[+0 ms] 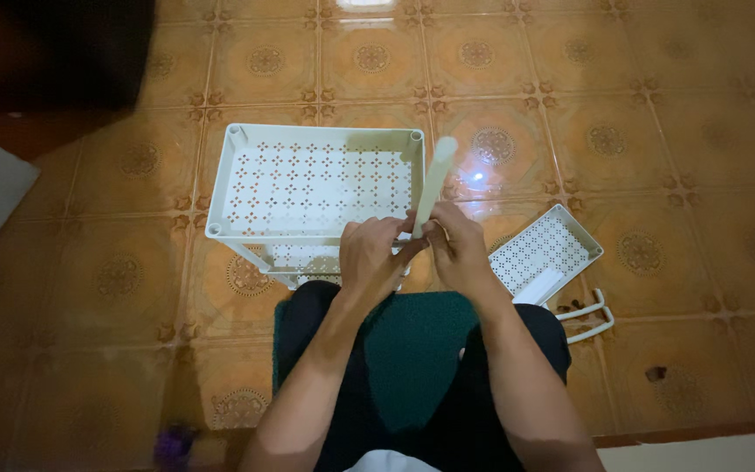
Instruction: The person assembles a white plastic storage rack by inserting vertical and horizontal rods into the corners of perforated trays. They connect the trays to form a multi-tiered structure with wheels, working on a green mat on a tiled floor.
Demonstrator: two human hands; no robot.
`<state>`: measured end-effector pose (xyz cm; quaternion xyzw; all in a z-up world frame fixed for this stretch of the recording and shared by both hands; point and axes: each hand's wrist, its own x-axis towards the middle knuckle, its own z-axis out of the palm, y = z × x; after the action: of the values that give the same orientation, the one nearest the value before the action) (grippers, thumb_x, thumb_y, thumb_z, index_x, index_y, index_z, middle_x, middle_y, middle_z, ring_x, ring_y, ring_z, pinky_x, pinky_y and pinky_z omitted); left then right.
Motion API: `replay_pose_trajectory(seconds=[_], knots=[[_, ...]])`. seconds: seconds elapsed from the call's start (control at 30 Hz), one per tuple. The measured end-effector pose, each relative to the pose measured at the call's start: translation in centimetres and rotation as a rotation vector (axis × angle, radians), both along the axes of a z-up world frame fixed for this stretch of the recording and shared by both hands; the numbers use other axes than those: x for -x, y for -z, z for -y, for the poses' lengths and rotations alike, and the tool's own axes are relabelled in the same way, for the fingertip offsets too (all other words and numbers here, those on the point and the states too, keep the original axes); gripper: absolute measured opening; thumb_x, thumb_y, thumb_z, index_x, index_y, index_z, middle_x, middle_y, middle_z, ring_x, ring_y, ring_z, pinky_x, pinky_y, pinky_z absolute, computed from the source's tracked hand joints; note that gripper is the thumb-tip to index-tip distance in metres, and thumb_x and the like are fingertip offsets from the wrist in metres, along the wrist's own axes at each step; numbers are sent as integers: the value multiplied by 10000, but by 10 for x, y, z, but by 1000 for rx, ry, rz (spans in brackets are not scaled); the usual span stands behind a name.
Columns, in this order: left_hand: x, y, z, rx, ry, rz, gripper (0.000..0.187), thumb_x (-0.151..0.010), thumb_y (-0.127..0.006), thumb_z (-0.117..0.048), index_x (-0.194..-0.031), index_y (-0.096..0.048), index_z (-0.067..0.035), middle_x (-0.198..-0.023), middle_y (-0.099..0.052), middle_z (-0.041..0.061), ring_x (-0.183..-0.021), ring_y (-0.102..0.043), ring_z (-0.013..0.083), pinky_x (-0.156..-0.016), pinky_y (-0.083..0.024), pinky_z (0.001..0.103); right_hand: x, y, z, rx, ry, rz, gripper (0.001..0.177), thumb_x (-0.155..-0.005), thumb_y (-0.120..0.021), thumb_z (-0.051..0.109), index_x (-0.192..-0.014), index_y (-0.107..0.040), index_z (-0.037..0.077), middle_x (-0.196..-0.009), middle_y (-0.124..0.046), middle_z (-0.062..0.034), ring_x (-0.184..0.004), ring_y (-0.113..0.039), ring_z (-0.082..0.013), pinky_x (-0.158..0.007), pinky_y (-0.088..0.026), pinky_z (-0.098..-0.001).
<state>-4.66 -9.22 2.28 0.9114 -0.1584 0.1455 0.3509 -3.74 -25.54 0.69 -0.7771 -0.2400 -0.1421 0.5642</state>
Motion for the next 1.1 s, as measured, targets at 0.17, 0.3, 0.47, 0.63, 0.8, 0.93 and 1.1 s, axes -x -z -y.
replay_pose_trajectory(seconds=[0.17,0.3,0.47,0.63,0.8,0.93,1.1], knots=[[2,2,1,34,-28,-27,274,-886,-755,-398,-957,-804,-139,-786,-730,33,-775,-655,214,-790,-400,393,-3,7,-1,-33,12,10,263,-1086,-528,111,-1293,-623,-21,-1049,-732,-119,-1002,-706,-186,-896,-560,-327],[2,2,1,19,10,54,233,-900,-765,-368,-963,-779,-144,-853,-757,-8,-823,-672,189,-796,-408,390,-6,15,-4,-99,1,-47,281,-1079,-568,123,-1330,-583,-3,-1090,-735,-117,-1025,-715,-166,-929,-583,-322],[3,9,1,67,-28,10,208,-851,-774,-323,-988,-797,-168,-851,-758,-10,-814,-681,191,-804,-421,375,-4,14,-4,-110,78,23,399,-996,-721,103,-1342,-555,-8,-1093,-730,-106,-995,-722,-170,-883,-579,-332],[-5,26,-6,265,-31,-25,415,-934,-747,-330,-1277,-636,-125,-1116,-706,107,-1040,-672,234,-984,-457,394,-1,3,5,-37,234,154,320,-913,-794,43,-1214,-686,20,-1093,-667,-116,-906,-674,-148,-746,-567,-260],[-7,26,-9,667,-130,151,727,-1005,-689,-403,-1533,-290,-100,-1558,-339,256,-1289,-538,326,-1083,-461,472,1,1,22,-65,333,-132,320,-842,-863,51,-1111,-693,17,-823,-626,-27,-709,-528,-97,-625,-453,-222],[0,8,-2,46,-234,437,611,-975,-728,-350,-1487,-476,-131,-1613,-296,237,-1473,-307,456,-1188,-262,586,3,3,52,-132,299,-249,245,-862,-871,31,-1051,-716,13,-858,-638,-37,-763,-561,-81,-658,-452,-228],[0,-6,20,-279,-123,434,355,-890,-762,-297,-1234,-691,-248,-1489,-579,-16,-1412,-463,278,-1130,-281,584,8,8,87,-266,293,-157,354,-866,-833,-24,-1164,-647,12,-1046,-722,-56,-941,-696,-95,-799,-582,-256]])
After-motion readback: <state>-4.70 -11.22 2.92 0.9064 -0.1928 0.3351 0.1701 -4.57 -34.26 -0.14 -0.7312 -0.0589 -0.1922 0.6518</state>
